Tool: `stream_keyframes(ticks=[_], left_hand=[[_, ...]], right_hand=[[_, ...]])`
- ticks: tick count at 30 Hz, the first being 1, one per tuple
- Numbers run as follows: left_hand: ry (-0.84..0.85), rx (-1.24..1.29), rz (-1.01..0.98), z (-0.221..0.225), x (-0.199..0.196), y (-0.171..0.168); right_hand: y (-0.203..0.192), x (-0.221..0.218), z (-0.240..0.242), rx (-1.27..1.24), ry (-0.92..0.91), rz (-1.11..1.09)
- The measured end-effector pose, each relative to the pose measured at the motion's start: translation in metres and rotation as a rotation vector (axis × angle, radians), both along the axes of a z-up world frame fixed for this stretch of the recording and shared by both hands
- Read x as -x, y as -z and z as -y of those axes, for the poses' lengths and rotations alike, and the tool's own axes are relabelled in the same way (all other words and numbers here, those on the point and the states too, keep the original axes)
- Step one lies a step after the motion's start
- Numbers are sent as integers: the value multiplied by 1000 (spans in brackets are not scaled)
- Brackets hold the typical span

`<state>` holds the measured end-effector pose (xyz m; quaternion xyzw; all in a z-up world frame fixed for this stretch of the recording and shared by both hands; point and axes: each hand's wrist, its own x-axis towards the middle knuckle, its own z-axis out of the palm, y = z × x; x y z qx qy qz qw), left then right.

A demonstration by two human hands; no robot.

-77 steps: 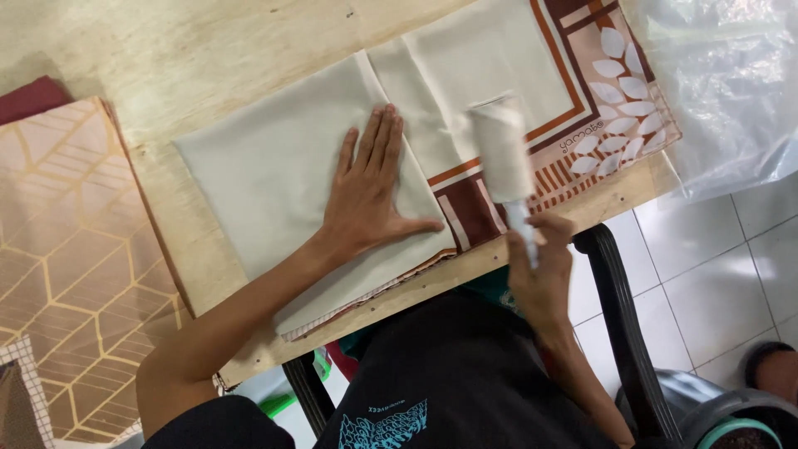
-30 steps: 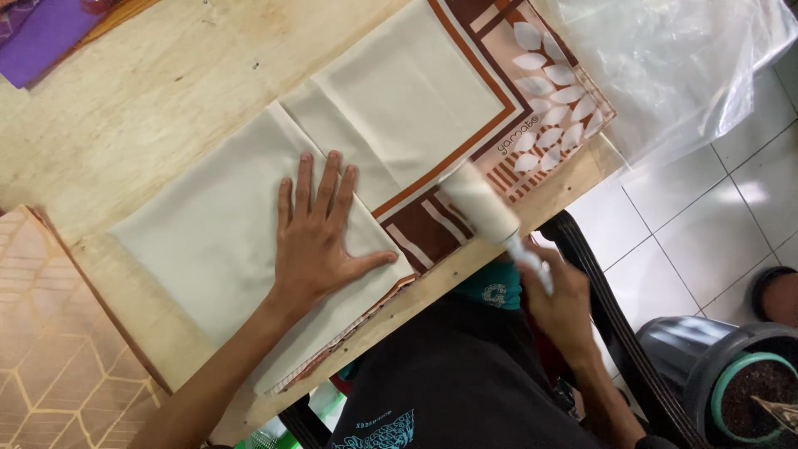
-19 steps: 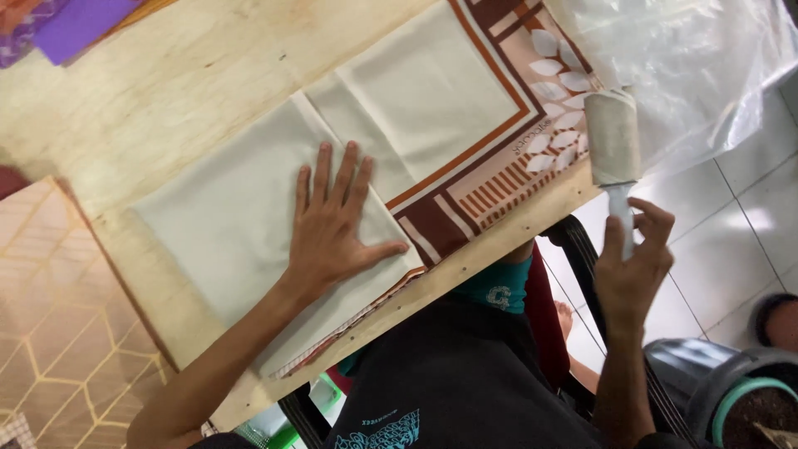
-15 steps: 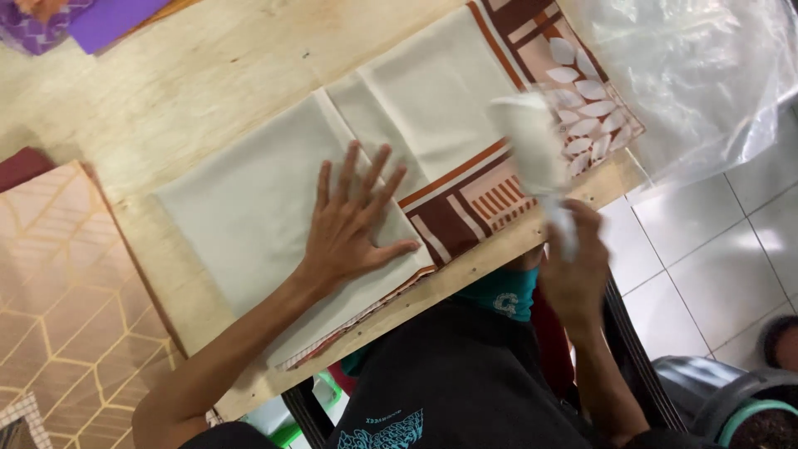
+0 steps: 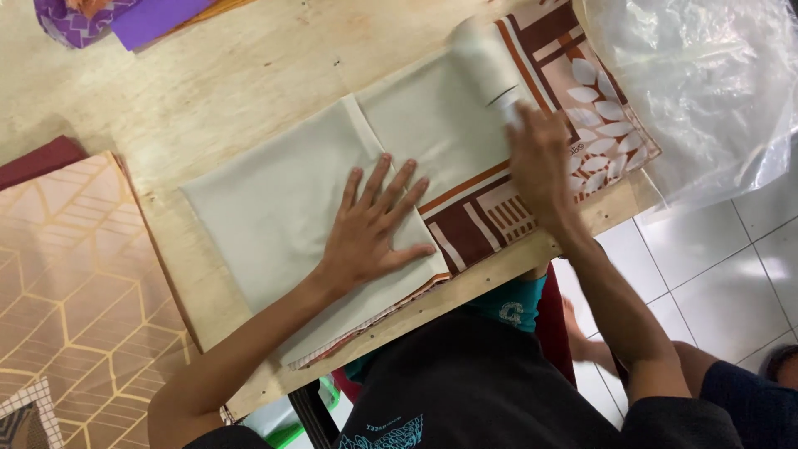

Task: Using a lint roller to remove lint and dust from a patterned scarf, folding it repeatedly to clean all surfaces.

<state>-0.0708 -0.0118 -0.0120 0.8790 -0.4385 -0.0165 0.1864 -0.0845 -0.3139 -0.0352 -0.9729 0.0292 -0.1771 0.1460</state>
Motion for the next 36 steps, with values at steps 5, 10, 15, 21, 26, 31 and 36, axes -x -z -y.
stream_keyframes(ticks=[5, 10, 15, 21, 26, 31, 36], left_hand=[[-1, 3, 13, 0, 0, -4], [-16, -21, 7, 2, 0, -5], [-13, -29, 13, 1, -1, -5], [6, -33, -57, -1, -3, -3], [-5, 15, -172, 0, -13, -3], [-291, 23, 124, -22, -60, -22], [-319, -33, 18, -36, -71, 2]], right_hand=[[-28, -7, 7, -78, 7, 80], [-16, 6, -55, -206, -94, -142], [-3, -12, -25, -122, -84, -186], [-23, -29, 24, -116, 61, -116], [-30, -5, -4, -279, 23, -84], [-1, 13, -47, -315, -114, -242], [-17, -2, -38, -224, -93, -260]])
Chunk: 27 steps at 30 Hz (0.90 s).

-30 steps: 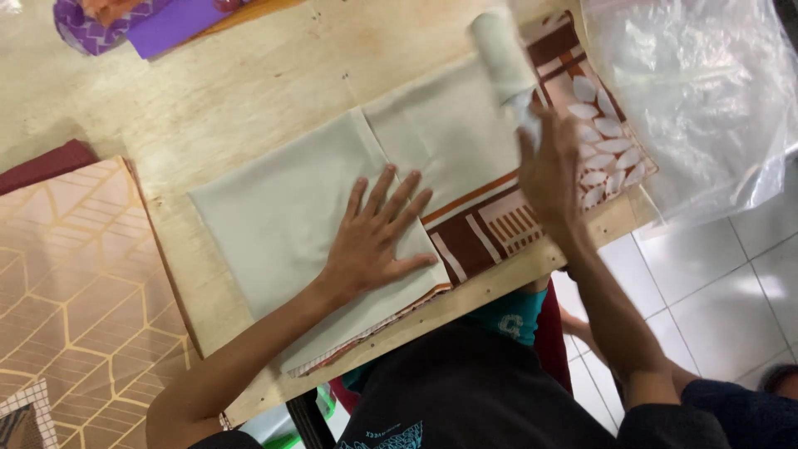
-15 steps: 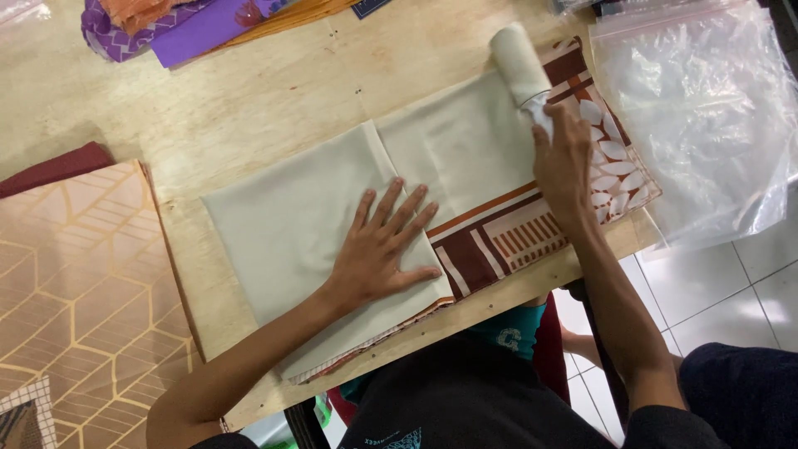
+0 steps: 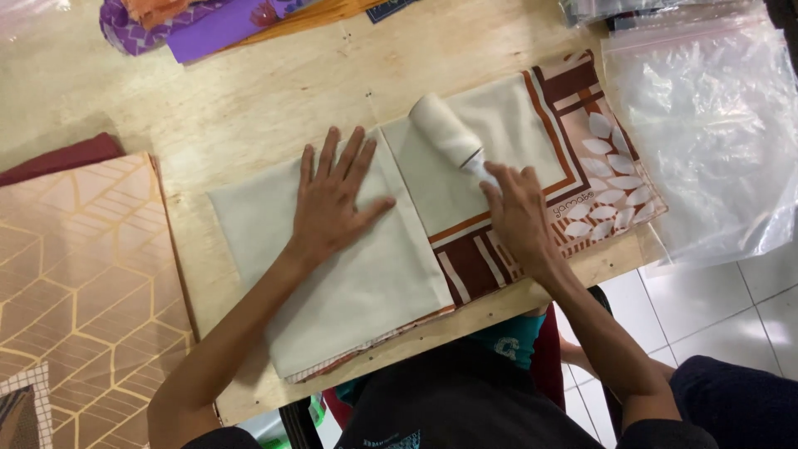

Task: Using a lint roller to remove lint and dust from a patterned scarf, folding it repeatedly to clean all surfaces.

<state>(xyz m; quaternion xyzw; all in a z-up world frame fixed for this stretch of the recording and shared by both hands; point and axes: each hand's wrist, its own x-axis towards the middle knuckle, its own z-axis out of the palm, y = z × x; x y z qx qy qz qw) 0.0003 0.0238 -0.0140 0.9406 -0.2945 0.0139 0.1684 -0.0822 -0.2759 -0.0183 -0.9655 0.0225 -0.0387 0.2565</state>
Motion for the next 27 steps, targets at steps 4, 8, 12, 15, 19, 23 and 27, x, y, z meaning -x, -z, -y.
stream_keyframes(ticks=[4, 8, 12, 15, 19, 23, 27], left_hand=[[0, -13, 42, 0, 1, 5], [-18, -2, 21, 0, 2, 7], [16, 224, -86, -10, -2, 2], [51, 442, 23, -24, 8, -13], [289, 442, 303, -24, 67, 8], [427, 241, 156, -12, 127, -7], [445, 49, 107, -11, 146, 1]], right_hand=[[7, -22, 37, 28, 118, 146], [-9, -25, 64, 71, 115, 251], [-40, -12, 26, -106, -45, 302], [-19, -10, 3, -262, -190, 215], [25, -20, 10, -119, -583, 157], [10, -34, 0, 34, -858, 161], [23, -83, 11, 266, -910, 305]])
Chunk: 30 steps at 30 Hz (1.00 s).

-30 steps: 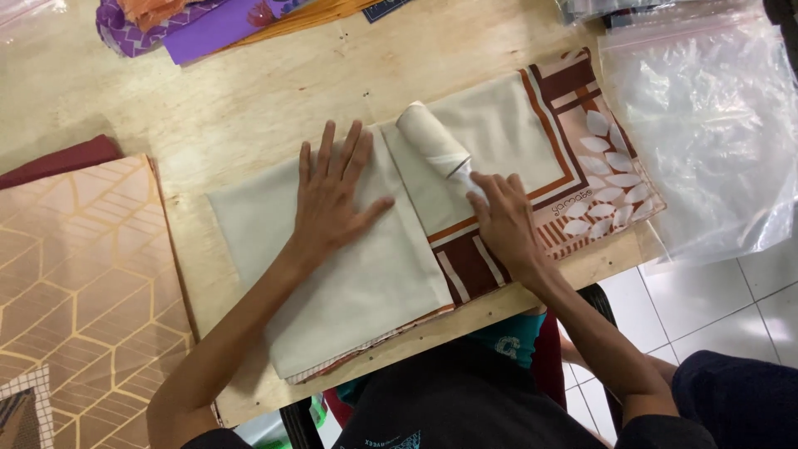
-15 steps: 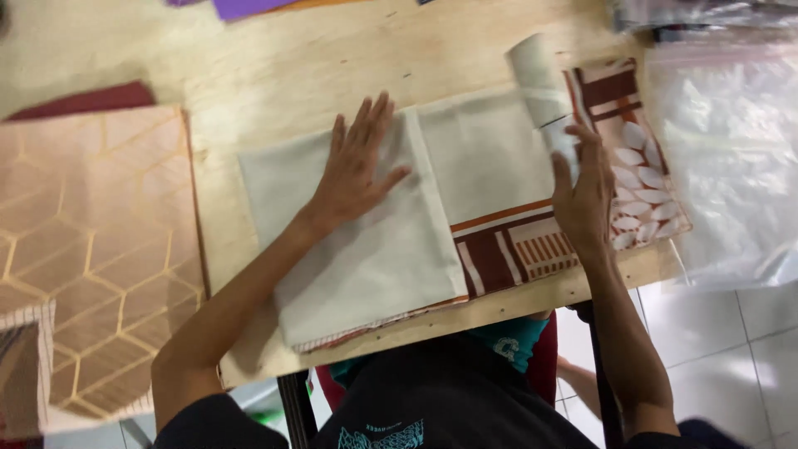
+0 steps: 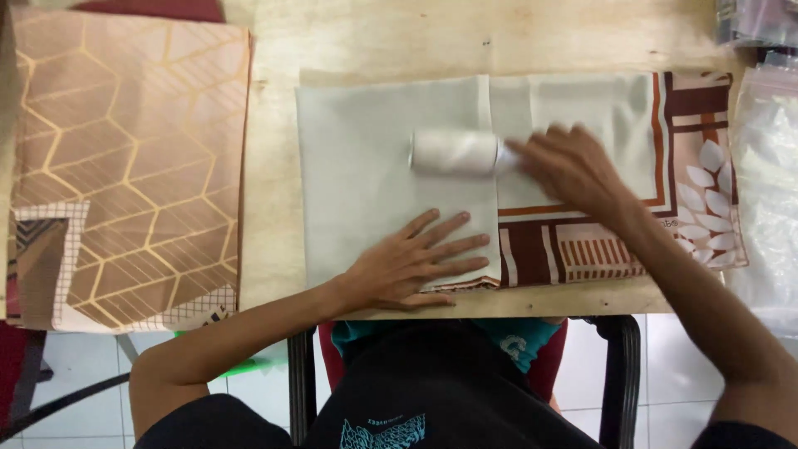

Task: Using a lint roller to remove lint and dust from a patterned scarf, folding it repeatedly to clean all surfaces.

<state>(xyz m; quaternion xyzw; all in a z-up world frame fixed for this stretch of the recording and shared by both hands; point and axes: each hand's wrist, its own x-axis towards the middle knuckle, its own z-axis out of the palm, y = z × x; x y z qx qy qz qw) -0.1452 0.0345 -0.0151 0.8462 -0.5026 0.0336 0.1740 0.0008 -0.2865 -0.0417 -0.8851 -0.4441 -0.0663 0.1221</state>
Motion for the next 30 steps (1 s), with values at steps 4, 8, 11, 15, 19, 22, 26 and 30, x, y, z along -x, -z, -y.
stream_keyframes(ticks=[4, 8, 11, 15, 19, 22, 26, 30], left_hand=[[-17, -43, 10, 2, 4, 10], [-17, -33, 30, 0, 0, 8], [-23, -1, 9, 1, 0, 5], [-22, -37, 18, 1, 1, 9], [-15, -51, -6, 1, 2, 5], [60, -195, 91, -2, -3, -3], [62, -166, 72, -2, -8, -6], [-27, 383, -354, -11, -44, -25]], right_hand=[[7, -59, -1, 4, 94, 104], [-4, -62, 4, 3, 172, 130], [-12, -26, 17, -49, 116, 49], [-23, -4, 19, 100, 84, -61], [1, -61, 18, 135, 56, 77], [-10, -86, 5, 185, 53, 122], [-24, -72, -3, 65, 44, 140], [-45, -38, -3, -32, 67, 58]])
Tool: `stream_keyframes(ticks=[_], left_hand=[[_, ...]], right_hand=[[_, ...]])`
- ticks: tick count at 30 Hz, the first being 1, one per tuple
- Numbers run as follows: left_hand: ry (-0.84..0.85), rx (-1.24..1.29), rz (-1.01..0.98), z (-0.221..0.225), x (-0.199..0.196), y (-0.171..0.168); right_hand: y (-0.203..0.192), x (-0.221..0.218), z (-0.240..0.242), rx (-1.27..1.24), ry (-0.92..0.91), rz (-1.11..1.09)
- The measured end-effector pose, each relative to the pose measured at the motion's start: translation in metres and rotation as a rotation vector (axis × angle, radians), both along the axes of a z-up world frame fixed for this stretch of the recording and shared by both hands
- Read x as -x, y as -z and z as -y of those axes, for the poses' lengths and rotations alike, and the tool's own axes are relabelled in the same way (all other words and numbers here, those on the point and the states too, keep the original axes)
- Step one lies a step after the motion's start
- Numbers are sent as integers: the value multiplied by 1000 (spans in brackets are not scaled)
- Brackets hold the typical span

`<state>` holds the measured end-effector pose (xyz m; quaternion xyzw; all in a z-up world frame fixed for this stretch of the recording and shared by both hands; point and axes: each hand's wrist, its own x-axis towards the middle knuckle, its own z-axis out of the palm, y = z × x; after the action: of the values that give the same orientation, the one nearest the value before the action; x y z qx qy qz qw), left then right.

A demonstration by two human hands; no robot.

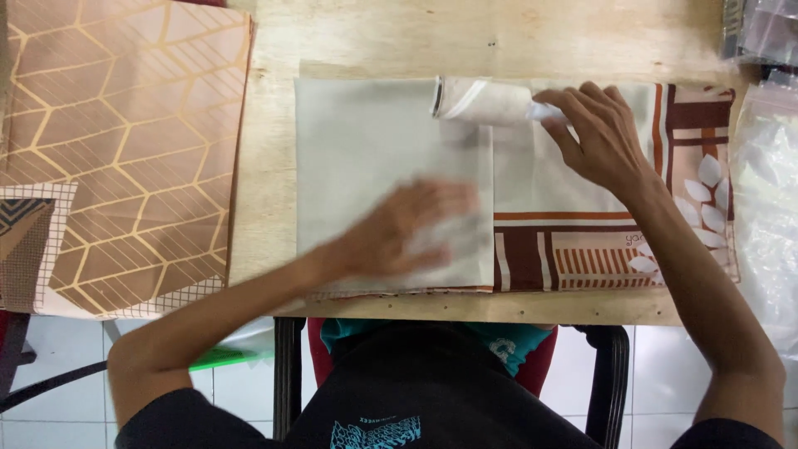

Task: Using a lint roller to remove lint and dust from a patterned scarf, folding it repeatedly to clean all surfaces.

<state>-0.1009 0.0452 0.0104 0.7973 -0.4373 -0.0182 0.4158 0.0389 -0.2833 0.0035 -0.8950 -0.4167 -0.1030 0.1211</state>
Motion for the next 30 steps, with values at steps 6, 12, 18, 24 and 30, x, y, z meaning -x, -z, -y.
stream_keyframes(ticks=[6, 12, 18, 24, 30], left_hand=[[-69, -94, -209, 22, -108, -50], [162, -499, -105, 22, -147, 39], [77, -408, 388, 15, -122, 38], [-127, -145, 306, 5, -110, 18], [-792, -308, 36, -41, -36, -17]], right_hand=[[22, 40, 21, 207, 40, 26], [18, 110, 20, 342, 49, -40], [21, 194, 40, 241, -102, -64], [16, 181, 51, 331, 87, -291], [-10, 75, 58, -293, 379, -428]])
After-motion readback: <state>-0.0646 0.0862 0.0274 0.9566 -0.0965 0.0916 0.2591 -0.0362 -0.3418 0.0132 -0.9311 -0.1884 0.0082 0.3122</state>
